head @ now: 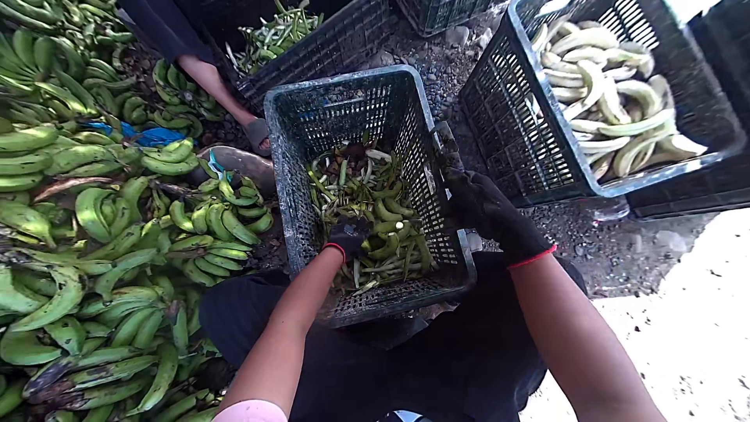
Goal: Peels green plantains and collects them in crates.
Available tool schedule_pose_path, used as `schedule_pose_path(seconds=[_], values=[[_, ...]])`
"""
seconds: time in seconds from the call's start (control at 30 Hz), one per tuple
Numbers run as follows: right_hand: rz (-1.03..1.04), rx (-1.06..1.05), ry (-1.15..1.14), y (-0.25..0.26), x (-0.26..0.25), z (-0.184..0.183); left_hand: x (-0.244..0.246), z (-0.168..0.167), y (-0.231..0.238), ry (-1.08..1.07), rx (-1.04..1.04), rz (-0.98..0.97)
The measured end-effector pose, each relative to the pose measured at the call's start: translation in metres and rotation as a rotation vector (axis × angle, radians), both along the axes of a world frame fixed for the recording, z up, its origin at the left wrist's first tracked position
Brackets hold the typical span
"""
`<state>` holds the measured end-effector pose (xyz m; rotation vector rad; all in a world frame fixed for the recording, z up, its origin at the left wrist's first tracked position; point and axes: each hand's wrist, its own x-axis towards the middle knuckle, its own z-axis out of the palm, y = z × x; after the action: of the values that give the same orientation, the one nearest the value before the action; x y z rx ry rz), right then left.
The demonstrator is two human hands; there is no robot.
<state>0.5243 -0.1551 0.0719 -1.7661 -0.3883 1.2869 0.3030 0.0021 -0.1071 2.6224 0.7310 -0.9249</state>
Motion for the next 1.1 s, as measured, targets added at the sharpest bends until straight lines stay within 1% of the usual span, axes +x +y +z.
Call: schedule_pose_path(seconds=[0.07, 0.13, 0.17, 0.23, 0.3, 0.33, 0.37, 0.43, 0.47, 0.53, 0.57, 0.63, 0.67, 0.7, 0.73, 0.8, 0.87, 0.9, 0.93, 1.0, 1.03, 1.1], values=[[0.047, 0.016, -0.048, -0.001, 0.001, -0.006, -0.007, -0.01, -0.007, -0.086, 0.059, 0.055], [0.118, 0.055, -0.105, 0.003, 0.0, -0.006, -0.008, -0.012, -0.014, -0.13, 0.063, 0.169], [0.149, 0.07, -0.12, 0.006, 0.001, -0.004, -0.006, -0.009, -0.013, -0.112, 0.068, 0.18], [0.171, 0.078, -0.125, 0.011, 0.002, -0.001, -0.008, -0.002, -0.01, -0.055, 0.097, 0.097], [0.152, 0.109, -0.103, 0.015, 0.003, 0.0, -0.014, 0.012, -0.005, -0.043, 0.111, 0.073], [0.137, 0.117, -0.089, 0.017, 0.004, 0.001, -0.018, 0.024, -0.002, -0.058, 0.086, 0.139], [0.127, 0.14, -0.08, 0.019, 0.003, 0.001, -0.022, 0.032, 0.003, -0.123, 0.037, 0.254], [0.131, 0.22, -0.098, 0.024, -0.001, 0.0, -0.034, 0.056, 0.009, -0.373, -0.109, 0.546], [0.16, 0.272, -0.117, 0.026, -0.003, -0.001, -0.039, 0.075, 0.008, -0.516, -0.198, 0.664], [0.206, 0.382, -0.167, 0.028, -0.01, -0.004, -0.052, 0.112, 0.004, -0.796, -0.415, 0.825], [0.231, 0.447, -0.182, 0.03, -0.015, -0.01, -0.058, 0.125, 0.001, -0.959, -0.561, 0.893], [0.293, 0.522, -0.169, 0.031, -0.028, -0.02, -0.064, 0.141, -0.003, -1.261, -0.908, 0.953], [0.332, 0.52, -0.175, 0.029, -0.036, -0.025, -0.063, 0.149, -0.005, -1.359, -1.043, 0.951], [0.38, 0.505, -0.196, 0.03, -0.046, -0.027, -0.062, 0.156, -0.006, -1.412, -1.113, 0.946], [0.441, 0.485, -0.231, 0.032, -0.057, -0.025, -0.061, 0.159, -0.005, -1.428, -1.134, 0.935], [0.571, 0.452, -0.34, 0.037, -0.075, -0.024, -0.057, 0.158, -0.003, -1.41, -1.078, 0.951], [0.609, 0.473, -0.539, 0.045, -0.088, -0.038, -0.05, 0.151, -0.003, -1.439, -0.926, 1.018], [0.614, 0.447, -0.638, 0.047, -0.094, -0.045, -0.049, 0.145, -0.004, -1.453, -0.821, 1.045], [0.644, 0.37, -0.72, 0.047, -0.098, -0.049, -0.05, 0.138, -0.004, -1.447, -0.753, 1.056], [0.712, 0.196, -0.787, 0.047, -0.102, -0.05, -0.051, 0.13, -0.006, -1.419, -0.664, 1.121], [0.718, 0.152, -0.802, 0.046, -0.103, -0.05, -0.052, 0.132, -0.008, -1.396, -0.64, 1.152], [0.688, 0.129, -0.834, 0.04, -0.105, -0.049, -0.055, 0.137, -0.009, -1.367, -0.661, 1.191]])
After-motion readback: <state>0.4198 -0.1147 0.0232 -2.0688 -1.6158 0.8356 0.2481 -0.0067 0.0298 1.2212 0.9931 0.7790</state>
